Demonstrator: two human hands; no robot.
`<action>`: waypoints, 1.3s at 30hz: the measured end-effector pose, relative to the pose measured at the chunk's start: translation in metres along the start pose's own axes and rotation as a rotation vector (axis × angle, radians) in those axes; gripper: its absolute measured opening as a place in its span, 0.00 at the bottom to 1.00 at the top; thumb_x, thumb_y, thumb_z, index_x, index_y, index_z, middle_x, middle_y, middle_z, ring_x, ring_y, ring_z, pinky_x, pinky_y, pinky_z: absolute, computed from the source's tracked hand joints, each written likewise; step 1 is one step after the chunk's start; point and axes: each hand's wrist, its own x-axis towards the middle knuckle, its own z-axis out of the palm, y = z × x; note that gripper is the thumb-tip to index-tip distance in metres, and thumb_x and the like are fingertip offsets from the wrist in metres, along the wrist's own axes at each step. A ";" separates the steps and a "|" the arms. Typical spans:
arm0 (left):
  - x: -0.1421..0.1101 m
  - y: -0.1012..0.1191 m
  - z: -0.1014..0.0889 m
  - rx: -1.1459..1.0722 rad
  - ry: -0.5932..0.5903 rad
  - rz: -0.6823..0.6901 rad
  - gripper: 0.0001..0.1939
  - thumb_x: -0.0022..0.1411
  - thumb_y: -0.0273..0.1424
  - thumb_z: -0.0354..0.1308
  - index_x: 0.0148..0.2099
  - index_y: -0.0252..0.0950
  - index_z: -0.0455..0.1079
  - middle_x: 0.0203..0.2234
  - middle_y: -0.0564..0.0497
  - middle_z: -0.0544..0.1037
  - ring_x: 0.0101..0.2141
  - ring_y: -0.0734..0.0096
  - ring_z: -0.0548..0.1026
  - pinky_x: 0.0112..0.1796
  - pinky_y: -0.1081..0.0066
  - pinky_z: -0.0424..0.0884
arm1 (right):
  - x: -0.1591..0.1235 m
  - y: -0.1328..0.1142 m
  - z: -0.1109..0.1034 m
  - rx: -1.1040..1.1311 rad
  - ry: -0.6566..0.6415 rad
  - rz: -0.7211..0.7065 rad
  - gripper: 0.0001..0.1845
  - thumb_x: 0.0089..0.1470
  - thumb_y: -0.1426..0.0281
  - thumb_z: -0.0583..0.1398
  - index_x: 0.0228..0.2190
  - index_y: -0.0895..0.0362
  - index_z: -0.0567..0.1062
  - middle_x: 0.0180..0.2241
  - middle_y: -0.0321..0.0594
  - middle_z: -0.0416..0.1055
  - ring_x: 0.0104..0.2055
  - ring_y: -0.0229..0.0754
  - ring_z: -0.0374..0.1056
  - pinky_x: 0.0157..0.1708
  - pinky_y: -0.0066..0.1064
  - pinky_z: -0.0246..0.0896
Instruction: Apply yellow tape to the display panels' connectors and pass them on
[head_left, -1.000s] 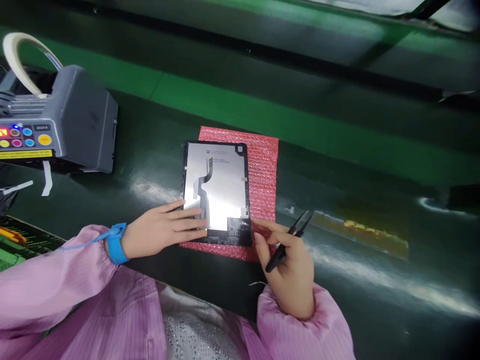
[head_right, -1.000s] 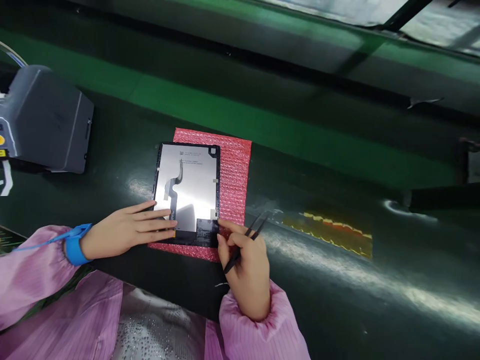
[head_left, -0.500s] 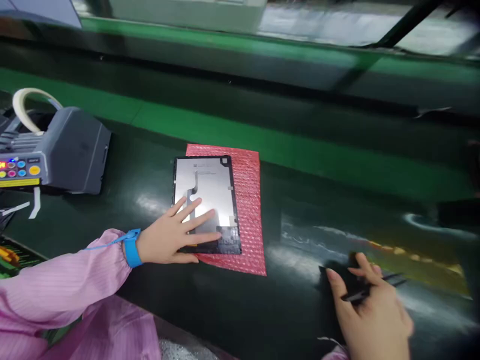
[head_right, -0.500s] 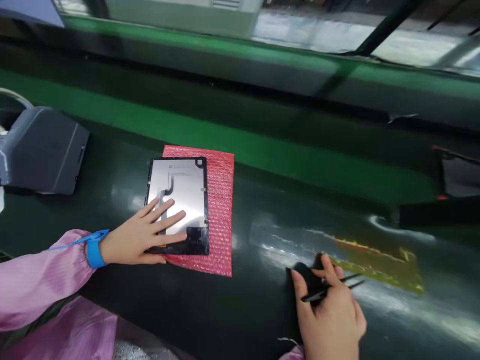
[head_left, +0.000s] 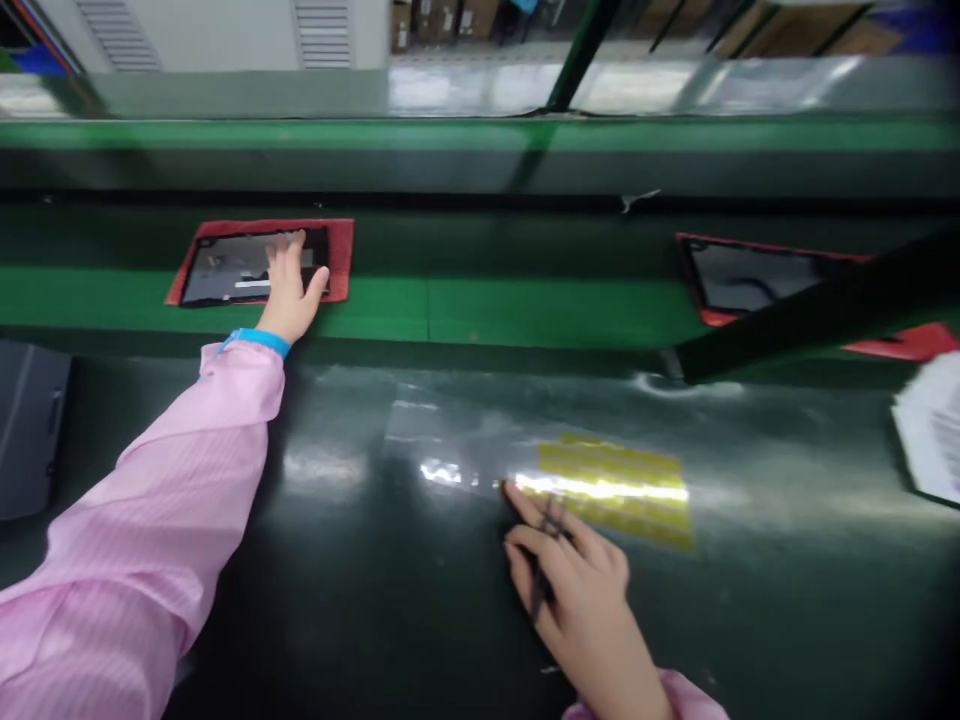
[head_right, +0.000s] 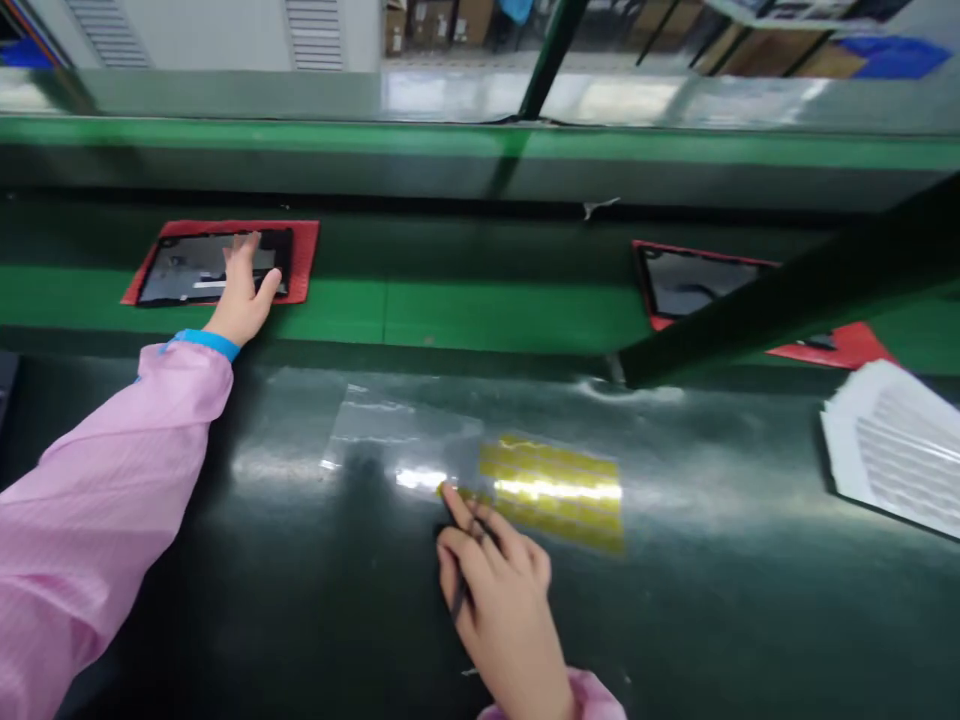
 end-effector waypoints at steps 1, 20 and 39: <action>-0.001 0.006 0.001 -0.019 -0.028 0.059 0.31 0.74 0.40 0.44 0.71 0.30 0.46 0.72 0.38 0.41 0.71 0.51 0.32 0.67 0.46 0.31 | 0.001 -0.004 -0.001 0.051 -0.013 -0.026 0.06 0.65 0.70 0.55 0.36 0.51 0.70 0.53 0.44 0.77 0.49 0.52 0.72 0.43 0.43 0.58; -0.169 0.145 0.005 0.042 -0.473 0.674 0.21 0.70 0.39 0.54 0.63 0.45 0.67 0.59 0.43 0.70 0.62 0.41 0.62 0.58 0.43 0.63 | 0.019 0.038 -0.007 0.741 0.315 0.819 0.13 0.57 0.58 0.64 0.32 0.56 0.74 0.22 0.32 0.71 0.17 0.33 0.64 0.19 0.29 0.63; -0.161 0.171 0.026 -0.016 -0.535 0.678 0.24 0.69 0.38 0.55 0.64 0.43 0.65 0.62 0.41 0.67 0.66 0.35 0.57 0.59 0.40 0.62 | 0.022 0.074 -0.020 1.022 0.326 0.842 0.17 0.54 0.56 0.67 0.26 0.55 0.72 0.23 0.38 0.75 0.19 0.36 0.67 0.11 0.23 0.49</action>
